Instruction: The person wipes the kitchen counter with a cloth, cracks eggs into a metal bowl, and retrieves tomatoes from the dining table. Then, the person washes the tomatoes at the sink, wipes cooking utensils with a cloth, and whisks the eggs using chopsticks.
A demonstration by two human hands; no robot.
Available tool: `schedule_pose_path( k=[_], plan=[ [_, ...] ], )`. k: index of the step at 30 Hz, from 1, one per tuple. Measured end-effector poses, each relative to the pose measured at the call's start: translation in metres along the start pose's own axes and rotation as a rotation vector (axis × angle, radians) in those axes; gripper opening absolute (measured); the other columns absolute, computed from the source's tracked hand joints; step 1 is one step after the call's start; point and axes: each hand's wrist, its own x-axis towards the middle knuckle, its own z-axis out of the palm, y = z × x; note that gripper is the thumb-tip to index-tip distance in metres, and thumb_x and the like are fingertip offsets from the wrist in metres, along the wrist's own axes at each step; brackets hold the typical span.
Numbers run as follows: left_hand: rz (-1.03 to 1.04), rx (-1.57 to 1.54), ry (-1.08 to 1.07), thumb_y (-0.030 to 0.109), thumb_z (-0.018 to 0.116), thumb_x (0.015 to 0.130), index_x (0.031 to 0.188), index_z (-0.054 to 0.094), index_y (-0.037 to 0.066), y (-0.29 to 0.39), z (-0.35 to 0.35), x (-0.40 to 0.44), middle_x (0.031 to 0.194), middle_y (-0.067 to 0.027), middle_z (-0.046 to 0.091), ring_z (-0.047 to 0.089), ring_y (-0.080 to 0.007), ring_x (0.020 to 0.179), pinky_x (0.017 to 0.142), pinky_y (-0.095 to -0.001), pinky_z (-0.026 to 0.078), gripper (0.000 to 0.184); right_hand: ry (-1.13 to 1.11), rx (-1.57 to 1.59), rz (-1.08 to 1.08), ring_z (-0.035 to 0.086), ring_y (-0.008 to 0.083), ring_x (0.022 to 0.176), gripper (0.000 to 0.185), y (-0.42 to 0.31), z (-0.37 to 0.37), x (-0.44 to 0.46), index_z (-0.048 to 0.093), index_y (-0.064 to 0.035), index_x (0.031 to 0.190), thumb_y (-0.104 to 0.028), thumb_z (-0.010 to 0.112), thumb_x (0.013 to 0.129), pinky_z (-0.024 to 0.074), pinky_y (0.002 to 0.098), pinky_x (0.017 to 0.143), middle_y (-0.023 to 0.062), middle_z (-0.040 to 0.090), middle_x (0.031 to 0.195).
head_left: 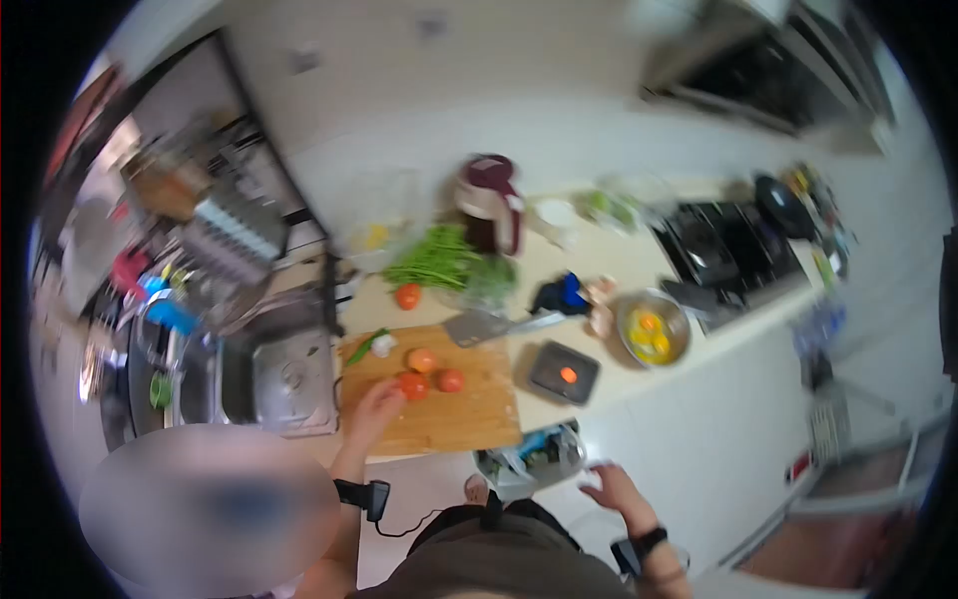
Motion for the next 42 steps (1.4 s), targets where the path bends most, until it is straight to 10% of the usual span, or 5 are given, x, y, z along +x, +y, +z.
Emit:
schedule_pose_path(
  k=[3, 8, 27, 36, 42],
  plan=[
    [0.338, 0.677, 0.182, 0.023, 0.071, 0.086, 0.111, 0.068, 0.008, -0.002, -0.034, -0.034, 0.101, -0.0108, 0.068, 0.065, -0.0266, 0.093, 0.084, -0.0334, 0.05, 0.028, -0.204, 0.918, 0.321, 0.066, 0.0222, 0.095, 0.042, 0.004, -0.015, -0.012, 0.063, -0.0025, 0.115, -0.031, 0.073, 0.086, 0.053, 0.0351, 0.08, 0.0128, 0.069, 0.103],
    [0.198, 0.288, 0.475, 0.021, 0.072, 0.084, 0.098, 0.071, 0.006, 0.056, -0.108, -0.059, 0.097, -0.0129, 0.07, 0.067, -0.0256, 0.092, 0.082, -0.0344, 0.051, 0.02, 0.117, 0.136, 0.014, 0.067, 0.0253, 0.095, 0.039, -0.047, -0.043, 0.017, 0.061, -0.0009, 0.118, -0.026, 0.067, 0.089, 0.0538, 0.0335, 0.08, 0.0157, 0.069, 0.105],
    [0.929, 0.877, 0.71, 0.028, 0.07, 0.083, 0.095, 0.075, 0.014, 0.437, -0.28, 0.028, 0.094, -0.0106, 0.067, 0.059, -0.0253, 0.085, 0.08, -0.0367, 0.05, 0.019, 0.076, 0.218, -0.039, 0.068, 0.0303, 0.088, 0.035, -0.082, -0.073, 0.008, 0.063, -0.0046, 0.117, -0.023, 0.068, 0.088, 0.0544, 0.0386, 0.075, 0.0177, 0.07, 0.093],
    [-0.083, 1.665, 0.571, 0.034, 0.073, 0.075, 0.101, 0.074, 0.011, 0.458, -0.217, 0.12, 0.109, -0.0092, 0.07, 0.06, -0.0267, 0.116, 0.094, -0.0409, 0.043, 0.035, 0.132, 0.309, 0.001, 0.068, 0.0308, 0.085, 0.035, -0.062, -0.048, -0.014, 0.062, -0.0049, 0.118, -0.024, 0.067, 0.089, 0.0535, 0.0387, 0.074, 0.0177, 0.07, 0.093],
    [-0.074, 1.769, 0.627, 0.024, 0.067, 0.08, 0.107, 0.074, 0.014, 0.432, -0.231, 0.145, 0.112, -0.0095, 0.07, 0.065, -0.0277, 0.107, 0.091, -0.048, 0.038, 0.029, 0.123, 0.334, 0.106, 0.068, 0.0297, 0.084, 0.035, -0.042, -0.031, -0.032, 0.062, -0.0047, 0.118, -0.023, 0.067, 0.089, 0.0533, 0.0386, 0.073, 0.0172, 0.07, 0.094]
  ],
)
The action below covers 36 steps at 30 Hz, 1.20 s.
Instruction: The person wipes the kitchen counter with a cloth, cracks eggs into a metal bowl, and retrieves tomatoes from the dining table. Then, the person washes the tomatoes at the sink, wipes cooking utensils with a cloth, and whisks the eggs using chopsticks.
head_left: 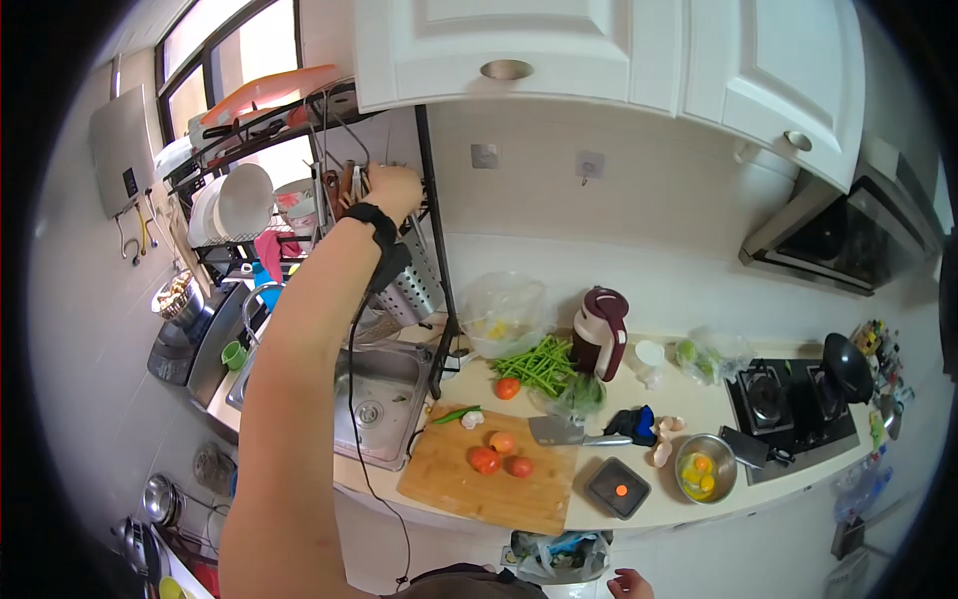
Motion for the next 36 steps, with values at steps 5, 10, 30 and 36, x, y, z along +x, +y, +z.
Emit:
schedule_pose_path(
  k=[5, 10, 30, 36],
  plan=[
    [-0.013, -0.162, -0.011, 0.016, 0.074, 0.069, 0.097, 0.075, 0.009, -0.006, -0.004, 0.005, 0.101, -0.0114, 0.072, 0.069, -0.0296, 0.098, 0.086, -0.0438, 0.044, 0.028, 0.0, -0.018, 0.01, 0.068, 0.029, 0.085, 0.034, 0.006, -0.004, -0.003, 0.062, -0.0057, 0.117, -0.021, 0.069, 0.087, 0.0535, 0.0379, 0.073, 0.0164, 0.071, 0.095],
    [-0.097, -0.343, 0.095, 0.013, 0.072, 0.07, 0.097, 0.074, 0.006, -0.009, -0.003, -0.001, 0.102, -0.0161, 0.071, 0.068, -0.0332, 0.096, 0.085, -0.0443, 0.048, 0.028, -0.021, -0.037, -0.03, 0.067, 0.0313, 0.086, 0.037, -0.01, -0.005, 0.014, 0.062, -0.0061, 0.117, -0.024, 0.069, 0.086, 0.0534, 0.0392, 0.074, 0.0169, 0.07, 0.093],
    [0.135, -1.298, 0.978, 0.005, 0.061, 0.093, 0.092, 0.058, 0.004, -0.052, -0.083, -0.189, 0.091, -0.0056, 0.063, 0.056, -0.0082, 0.074, 0.069, -0.021, 0.043, 0.003, -0.086, 0.07, -0.18, 0.066, 0.0301, 0.095, 0.051, -0.072, -0.019, 0.003, 0.054, -0.0083, 0.127, -0.035, 0.07, 0.086, 0.0526, 0.0385, 0.08, 0.0157, 0.067, 0.104],
    [0.394, -2.359, -0.214, -0.001, 0.063, 0.086, 0.088, 0.049, 0.01, 0.16, -0.046, -0.309, 0.085, -0.0048, 0.057, 0.052, -0.0082, 0.058, 0.047, -0.0197, 0.043, 0.018, 0.098, 0.419, -0.395, 0.063, 0.0252, 0.09, 0.08, -0.166, -0.049, -0.008, 0.036, -0.0138, 0.145, -0.031, 0.079, 0.079, 0.0517, 0.034, 0.078, 0.0149, 0.049, 0.123]
  ],
)
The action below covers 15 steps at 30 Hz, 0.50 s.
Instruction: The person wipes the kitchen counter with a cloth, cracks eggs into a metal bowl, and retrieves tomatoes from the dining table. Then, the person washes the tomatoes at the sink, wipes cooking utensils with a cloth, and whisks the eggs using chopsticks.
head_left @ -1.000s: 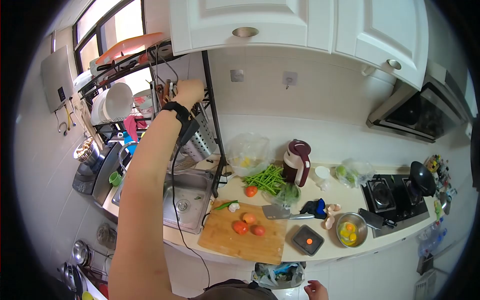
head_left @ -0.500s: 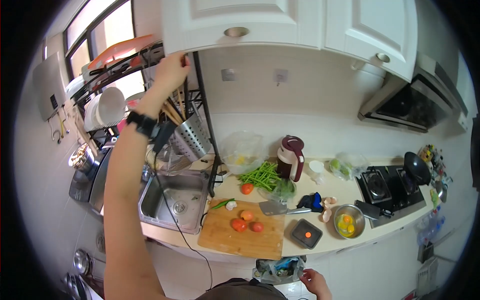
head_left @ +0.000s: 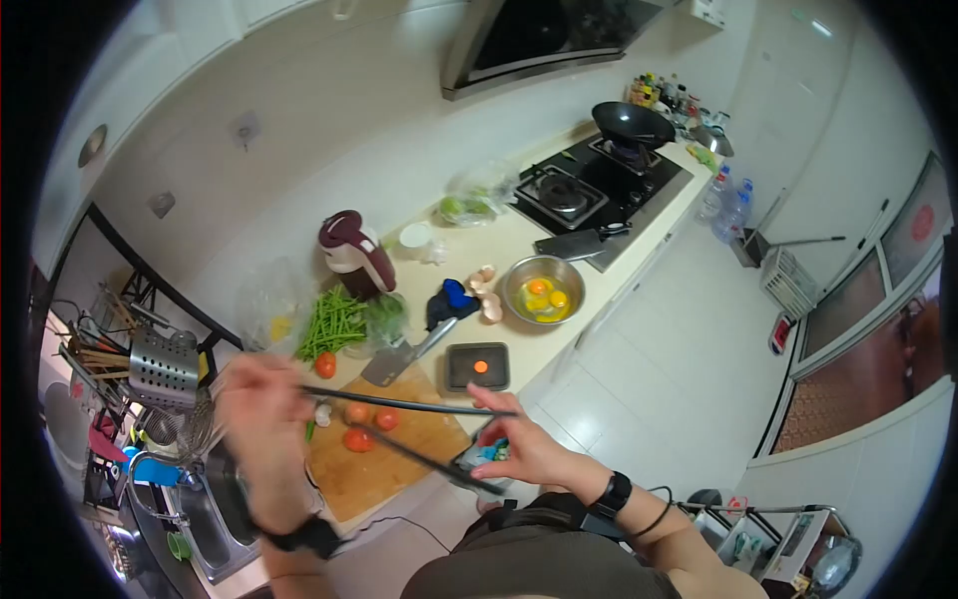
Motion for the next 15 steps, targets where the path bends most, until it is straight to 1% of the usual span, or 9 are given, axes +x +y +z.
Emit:
schedule_pose_path(
  k=[3, 5, 6, 7, 9, 10, 12, 14, 15],
  plan=[
    [-0.429, -0.28, -0.154, 0.003, 0.065, 0.088, 0.095, 0.053, 0.01, -0.108, 0.074, -0.038, 0.094, -0.0068, 0.064, 0.062, -0.0129, 0.073, 0.055, -0.0224, 0.05, 0.016, 0.293, 0.223, -0.176, 0.06, 0.0207, 0.084, 0.066, 0.005, -0.027, -0.006, 0.047, -0.0118, 0.138, -0.024, 0.078, 0.081, 0.0503, 0.0319, 0.076, 0.012, 0.047, 0.119],
    [-0.693, -0.45, -0.233, 0.01, 0.064, 0.091, 0.097, 0.053, 0.01, -0.166, 0.119, -0.066, 0.102, -0.0092, 0.065, 0.064, -0.0153, 0.082, 0.065, -0.0257, 0.054, 0.013, 0.264, 0.136, -0.251, 0.056, 0.0162, 0.078, 0.038, 0.035, -0.073, -0.023, 0.06, -0.0085, 0.122, -0.016, 0.07, 0.086, 0.0488, 0.0307, 0.074, 0.0094, 0.048, 0.109],
    [-0.784, -0.52, -0.272, 0.012, 0.063, 0.093, 0.098, 0.053, 0.009, -0.181, 0.145, -0.075, 0.103, -0.0096, 0.065, 0.064, -0.0164, 0.088, 0.071, -0.0284, 0.054, 0.011, 0.346, 0.086, -0.212, 0.056, 0.0151, 0.077, 0.015, 0.014, -0.097, -0.034, 0.066, -0.0039, 0.104, -0.007, 0.061, 0.09, 0.0484, 0.0292, 0.07, 0.0086, 0.05, 0.098],
    [-0.878, -0.593, -0.309, 0.015, 0.061, 0.095, 0.098, 0.053, 0.009, -0.193, 0.17, -0.084, 0.104, -0.01, 0.065, 0.064, -0.0175, 0.094, 0.078, -0.0311, 0.054, 0.01, 0.365, 0.02, -0.215, 0.058, 0.0148, 0.075, 0.011, 0.035, -0.122, -0.046, 0.064, -0.0013, 0.099, -0.003, 0.057, 0.092, 0.0486, 0.0273, 0.066, 0.008, 0.051, 0.09],
    [-0.936, -0.637, -0.461, 0.017, 0.057, 0.097, 0.102, 0.052, 0.009, -0.221, 0.223, -0.098, 0.112, -0.0117, 0.063, 0.062, -0.021, 0.103, 0.088, -0.0364, 0.053, 0.011, 0.432, 0.335, -0.075, 0.061, 0.0158, 0.072, 0.009, 0.05, -0.167, -0.069, 0.064, 0.0008, 0.096, -0.004, 0.057, 0.092, 0.0511, 0.0269, 0.066, 0.0092, 0.053, 0.091],
    [-1.016, -0.614, -0.472, 0.022, 0.06, 0.096, 0.114, 0.048, 0.009, -0.224, 0.252, -0.1, 0.121, -0.0136, 0.057, 0.061, -0.0254, 0.106, 0.089, -0.0403, 0.053, 0.026, 0.418, 0.328, -0.072, 0.061, 0.0158, 0.072, 0.009, 0.06, -0.194, -0.082, 0.064, 0.0008, 0.096, -0.004, 0.057, 0.092, 0.0511, 0.0269, 0.066, 0.0092, 0.053, 0.091],
    [-1.032, -0.573, -0.3, 0.027, 0.063, 0.094, 0.12, 0.044, 0.008, -0.269, 0.298, -0.102, 0.124, -0.0148, 0.053, 0.06, -0.0278, 0.107, 0.089, -0.0419, 0.052, 0.036, 0.533, 0.07, -0.067, 0.064, 0.0163, 0.071, 0.01, 0.085, -0.252, -0.11, 0.064, 0.0009, 0.096, -0.006, 0.057, 0.094, 0.0539, 0.0276, 0.069, 0.0096, 0.055, 0.093],
    [-1.181, -0.586, -0.05, 0.036, 0.067, 0.09, 0.134, 0.033, 0.009, -0.385, 0.315, -0.094, 0.127, -0.0189, 0.045, 0.056, -0.034, 0.111, 0.089, -0.0464, 0.052, 0.061, 0.592, 0.063, -0.038, 0.064, 0.0164, 0.072, 0.011, 0.096, -0.306, -0.14, 0.064, 0.0009, 0.095, -0.007, 0.057, 0.094, 0.0545, 0.0278, 0.07, 0.0097, 0.055, 0.094],
    [-1.091, -0.48, 0.033, 0.036, 0.066, 0.091, 0.137, 0.029, 0.011, -0.392, 0.327, -0.084, 0.126, -0.0197, 0.044, 0.055, -0.0353, 0.112, 0.089, -0.0474, 0.053, 0.064, 0.637, 0.059, -0.003, 0.064, 0.0165, 0.073, 0.012, 0.1, -0.327, -0.154, 0.065, 0.0008, 0.095, -0.008, 0.058, 0.094, 0.055, 0.028, 0.071, 0.0098, 0.055, 0.095]
  ],
)
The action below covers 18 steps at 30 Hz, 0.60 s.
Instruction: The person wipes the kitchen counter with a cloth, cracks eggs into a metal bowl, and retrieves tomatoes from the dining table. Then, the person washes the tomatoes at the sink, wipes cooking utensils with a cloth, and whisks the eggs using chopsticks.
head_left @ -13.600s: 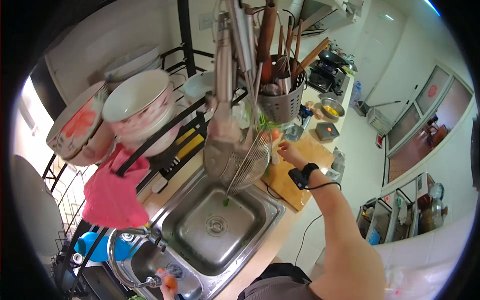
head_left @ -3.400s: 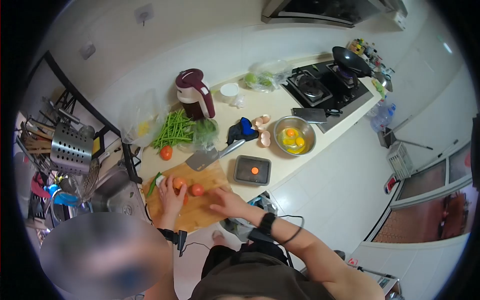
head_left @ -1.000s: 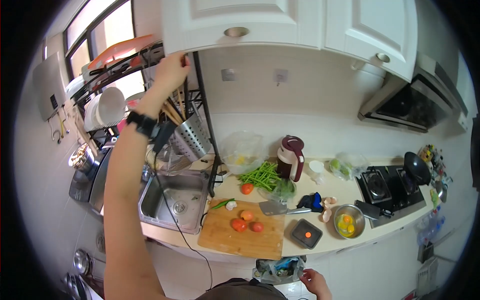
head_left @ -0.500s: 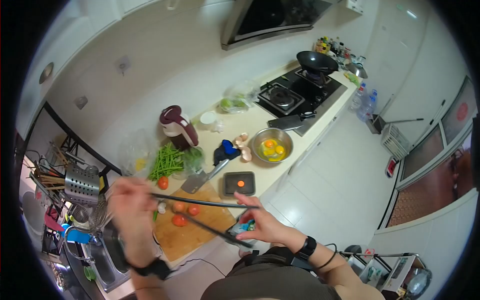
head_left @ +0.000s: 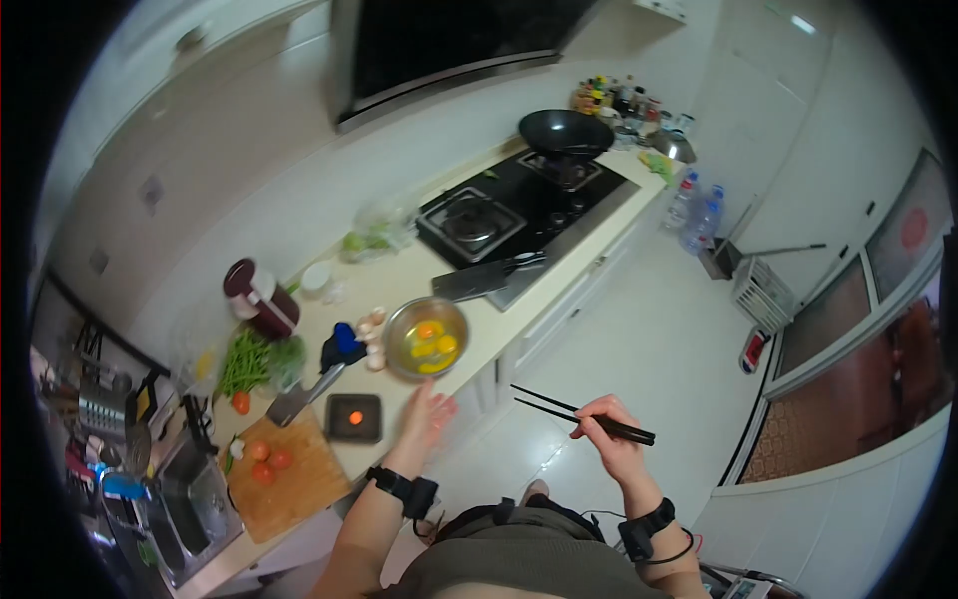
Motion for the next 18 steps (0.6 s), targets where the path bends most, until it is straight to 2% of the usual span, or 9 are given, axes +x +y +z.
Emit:
schedule_pose_path(
  k=[2, 5, 6, 8, 9, 11, 12, 14, 18],
  plan=[
    [0.214, 0.082, 0.114, 0.037, 0.062, 0.094, 0.144, 0.014, 0.017, 0.004, 0.018, 0.024, 0.121, -0.0215, 0.044, 0.056, -0.0368, 0.108, 0.084, -0.0509, 0.055, 0.073, 0.067, 0.095, 0.105, 0.065, 0.0153, 0.075, 0.012, 0.004, -0.046, 0.004, 0.066, 0.0003, 0.094, -0.01, 0.059, 0.095, 0.0543, 0.0271, 0.068, 0.0084, 0.058, 0.09],
    [0.222, 0.071, 0.155, 0.031, 0.055, 0.098, 0.146, 0.005, 0.026, -0.001, -0.004, 0.083, 0.119, -0.023, 0.049, 0.065, -0.0349, 0.09, 0.076, -0.0478, 0.058, 0.07, 0.095, 0.231, 0.37, 0.063, 0.0125, 0.066, 0.012, 0.02, -0.102, 0.018, 0.065, -0.0003, 0.098, -0.011, 0.061, 0.094, 0.0521, 0.0251, 0.06, 0.0054, 0.061, 0.074],
    [0.217, 0.109, 0.167, 0.025, 0.05, 0.099, 0.146, 0.01, 0.027, 0.002, -0.002, 0.088, 0.12, -0.0239, 0.05, 0.066, -0.0336, 0.084, 0.07, -0.0432, 0.06, 0.062, 0.097, 0.224, 0.363, 0.063, 0.0125, 0.066, 0.012, 0.026, -0.113, 0.026, 0.065, -0.0003, 0.098, -0.011, 0.061, 0.094, 0.0521, 0.0251, 0.06, 0.0054, 0.061, 0.074],
    [0.435, 0.229, 0.324, 0.02, 0.043, 0.098, 0.133, 0.033, 0.017, 0.004, 0.017, 0.084, 0.105, -0.0182, 0.059, 0.067, -0.0269, 0.07, 0.055, -0.035, 0.058, 0.037, 0.13, 0.173, 0.342, 0.064, 0.0162, 0.065, 0.015, 0.042, -0.131, 0.046, 0.063, -0.0002, 0.1, -0.014, 0.061, 0.095, 0.0538, 0.0289, 0.06, 0.0061, 0.061, 0.075],
    [0.435, 0.228, 0.329, 0.02, 0.043, 0.098, 0.133, 0.033, 0.017, 0.007, 0.019, 0.082, 0.105, -0.0182, 0.059, 0.067, -0.0269, 0.07, 0.055, -0.035, 0.058, 0.037, 0.124, 0.18, 0.335, 0.064, 0.0159, 0.066, 0.014, 0.05, -0.138, 0.058, 0.063, 0.0003, 0.1, -0.013, 0.061, 0.095, 0.054, 0.0285, 0.061, 0.0065, 0.062, 0.077],
    [0.389, 0.374, 0.333, 0.016, 0.044, 0.095, 0.138, 0.032, 0.012, 0.017, 0.016, 0.082, 0.093, -0.0178, 0.062, 0.065, -0.0224, 0.055, 0.041, -0.0289, 0.052, 0.045, 0.096, 0.188, 0.312, 0.064, 0.0159, 0.068, 0.014, 0.055, -0.142, 0.091, 0.063, 0.0007, 0.1, -0.012, 0.06, 0.095, 0.054, 0.0284, 0.061, 0.0069, 0.063, 0.078],
    [0.387, 0.37, 0.339, 0.016, 0.044, 0.095, 0.138, 0.032, 0.012, 0.02, 0.022, 0.084, 0.093, -0.0178, 0.062, 0.065, -0.0224, 0.055, 0.041, -0.0289, 0.052, 0.045, 0.072, 0.192, 0.282, 0.065, 0.0159, 0.069, 0.014, 0.058, -0.144, 0.111, 0.063, 0.0011, 0.1, -0.012, 0.059, 0.096, 0.0541, 0.0282, 0.062, 0.0073, 0.063, 0.08],
    [0.414, 0.544, 0.302, 0.016, 0.045, 0.094, 0.133, 0.035, 0.005, 0.035, 0.051, 0.062, 0.078, -0.0131, 0.062, 0.059, -0.0187, 0.043, 0.033, -0.0269, 0.045, 0.042, 0.005, 0.201, 0.309, 0.066, 0.0171, 0.073, 0.019, 0.068, -0.145, 0.15, 0.063, 0.0021, 0.103, -0.015, 0.057, 0.098, 0.0545, 0.0294, 0.066, 0.01, 0.066, 0.086],
    [0.449, 0.677, 0.177, 0.014, 0.044, 0.091, 0.126, 0.048, 0.002, 0.056, 0.141, 0.041, 0.069, -0.009, 0.056, 0.048, -0.0134, 0.034, 0.029, -0.0242, 0.037, 0.037, -0.193, 0.336, 0.224, 0.066, 0.0211, 0.085, 0.044, 0.078, -0.127, 0.232, 0.059, 0.0051, 0.117, -0.035, 0.047, 0.102, 0.054, 0.0348, 0.078, 0.0157, 0.067, 0.101]
  ],
)
